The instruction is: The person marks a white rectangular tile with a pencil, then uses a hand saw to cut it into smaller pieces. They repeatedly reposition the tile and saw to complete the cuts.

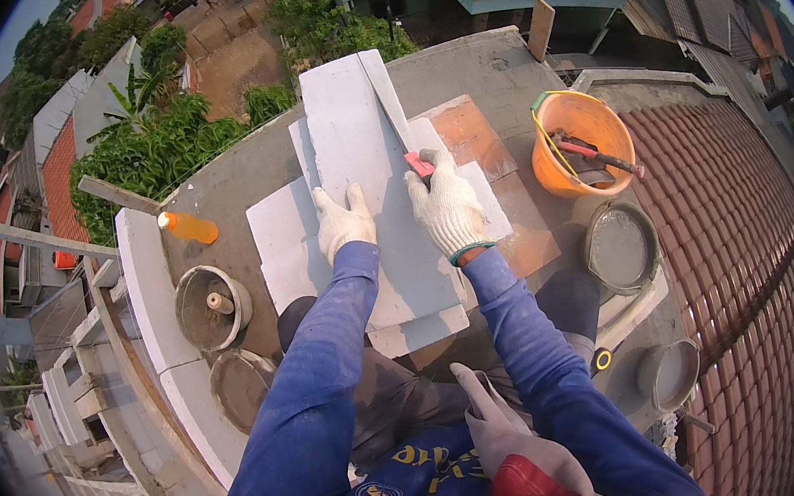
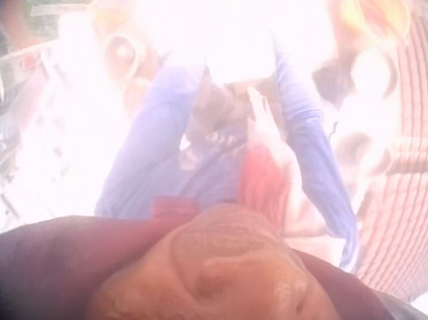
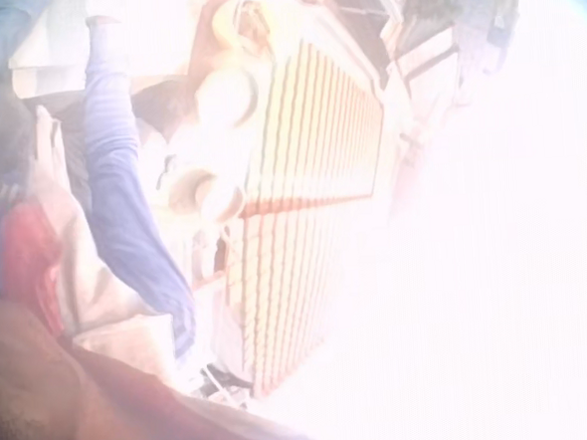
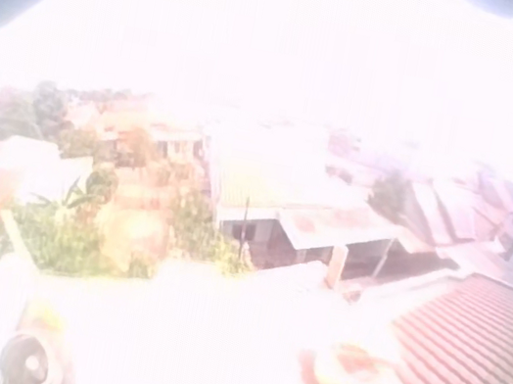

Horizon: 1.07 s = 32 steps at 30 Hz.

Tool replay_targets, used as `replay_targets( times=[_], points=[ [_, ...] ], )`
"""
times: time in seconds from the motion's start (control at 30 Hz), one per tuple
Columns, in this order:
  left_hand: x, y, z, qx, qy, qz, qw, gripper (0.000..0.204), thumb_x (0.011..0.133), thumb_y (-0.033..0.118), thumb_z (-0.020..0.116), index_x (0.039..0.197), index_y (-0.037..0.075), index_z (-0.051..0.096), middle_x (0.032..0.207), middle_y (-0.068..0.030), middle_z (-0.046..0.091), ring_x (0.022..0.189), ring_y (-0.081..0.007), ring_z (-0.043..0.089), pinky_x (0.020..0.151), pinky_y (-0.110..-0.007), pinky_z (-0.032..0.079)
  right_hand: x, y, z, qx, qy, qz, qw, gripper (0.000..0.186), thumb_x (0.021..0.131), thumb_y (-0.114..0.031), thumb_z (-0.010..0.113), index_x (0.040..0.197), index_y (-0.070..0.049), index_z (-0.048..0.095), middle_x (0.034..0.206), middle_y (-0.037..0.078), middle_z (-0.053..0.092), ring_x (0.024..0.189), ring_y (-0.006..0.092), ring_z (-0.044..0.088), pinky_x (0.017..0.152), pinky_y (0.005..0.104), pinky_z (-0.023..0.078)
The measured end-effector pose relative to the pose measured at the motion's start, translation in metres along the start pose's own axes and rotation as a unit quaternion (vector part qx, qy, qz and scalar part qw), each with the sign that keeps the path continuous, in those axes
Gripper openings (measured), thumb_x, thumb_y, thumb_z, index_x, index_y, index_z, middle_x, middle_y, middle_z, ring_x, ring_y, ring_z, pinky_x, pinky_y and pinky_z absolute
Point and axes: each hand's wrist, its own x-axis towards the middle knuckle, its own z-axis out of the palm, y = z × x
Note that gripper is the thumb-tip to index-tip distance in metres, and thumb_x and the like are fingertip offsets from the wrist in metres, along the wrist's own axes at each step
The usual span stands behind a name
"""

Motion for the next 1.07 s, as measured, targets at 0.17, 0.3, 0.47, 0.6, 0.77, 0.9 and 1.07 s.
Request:
replay_targets(
  times=[0.17, 0.3, 0.47, 0.6, 0.77, 0.9, 1.07],
  points=[
    [0.002, -0.004, 0.003, -0.006, 0.000, 0.010, 1.000, 0.092, 0.118, 0.068, 0.059, 0.184, 0.008, 0.038, 0.177, -0.0264, 0.059, 0.152, -0.0486, 0.069, 0.122, -0.060, 0.059, -0.209, 0.007, -0.091, -0.009, -0.027, 0.069, 0.997, 0.053, 0.113, -0.023, 0.080, 0.158, -0.004, 0.060, 0.122, 0.028, 0.086, 0.107, 0.0495, 0.086, 0.094, 0.0555, 0.068],
    [-0.001, 0.000, -0.001, -0.014, -0.008, -0.002, 1.000, 0.093, 0.117, 0.069, 0.059, 0.184, 0.009, 0.037, 0.178, -0.0266, 0.059, 0.151, -0.0494, 0.069, 0.122, -0.060, 0.059, -0.200, 0.003, -0.087, -0.003, -0.012, 0.067, 0.998, 0.052, 0.112, -0.022, 0.081, 0.157, -0.005, 0.062, 0.124, 0.028, 0.086, 0.110, 0.0479, 0.087, 0.096, 0.0553, 0.068],
    [-0.002, 0.003, -0.005, -0.006, -0.007, -0.002, 1.000, 0.095, 0.115, 0.070, 0.057, 0.184, 0.007, 0.038, 0.172, -0.0309, 0.064, 0.153, -0.0507, 0.067, 0.125, -0.059, 0.055, 0.021, -0.015, -0.003, 0.008, -0.007, 0.028, 1.000, 0.045, 0.115, -0.036, 0.076, 0.148, -0.007, 0.065, 0.117, 0.031, 0.085, 0.109, 0.0538, 0.083, 0.095, 0.0616, 0.065],
    [-0.001, 0.004, -0.005, -0.016, -0.001, 0.004, 1.000, 0.090, 0.117, 0.065, 0.062, 0.184, 0.009, 0.038, 0.177, -0.0265, 0.060, 0.150, -0.0498, 0.070, 0.121, -0.059, 0.059, 0.019, -0.017, -0.011, -0.034, -0.015, 0.013, 0.999, 0.047, 0.116, -0.037, 0.075, 0.150, -0.008, 0.063, 0.118, 0.029, 0.085, 0.110, 0.0536, 0.082, 0.093, 0.0616, 0.065],
    [-0.001, 0.002, -0.003, -0.002, -0.009, -0.009, 1.000, 0.089, 0.117, 0.066, 0.061, 0.183, 0.009, 0.039, 0.176, -0.0255, 0.061, 0.146, -0.0494, 0.072, 0.119, -0.060, 0.060, -0.192, 0.007, -0.082, 0.023, -0.036, 0.088, 0.995, 0.053, 0.115, -0.026, 0.079, 0.161, -0.007, 0.061, 0.130, 0.028, 0.085, 0.118, 0.0486, 0.085, 0.101, 0.0531, 0.067],
    [0.001, 0.003, -0.003, -0.004, -0.008, -0.006, 1.000, 0.090, 0.117, 0.067, 0.060, 0.183, 0.009, 0.039, 0.176, -0.0255, 0.061, 0.145, -0.0502, 0.073, 0.119, -0.060, 0.061, -0.212, 0.003, -0.094, 0.002, -0.017, 0.078, 0.997, 0.051, 0.114, -0.023, 0.079, 0.160, -0.007, 0.062, 0.129, 0.029, 0.085, 0.121, 0.0484, 0.085, 0.101, 0.0537, 0.067],
    [-0.004, -0.003, -0.004, 0.007, -0.034, -0.021, 0.999, 0.096, 0.117, 0.071, 0.059, 0.188, 0.013, 0.030, 0.182, -0.0264, 0.054, 0.156, -0.0481, 0.066, 0.127, -0.059, 0.055, -0.017, 0.008, -0.012, 0.049, -0.011, 0.008, 0.999, 0.051, 0.117, -0.033, 0.075, 0.161, -0.012, 0.062, 0.130, 0.030, 0.085, 0.118, 0.0540, 0.082, 0.100, 0.0607, 0.065]
  ],
)
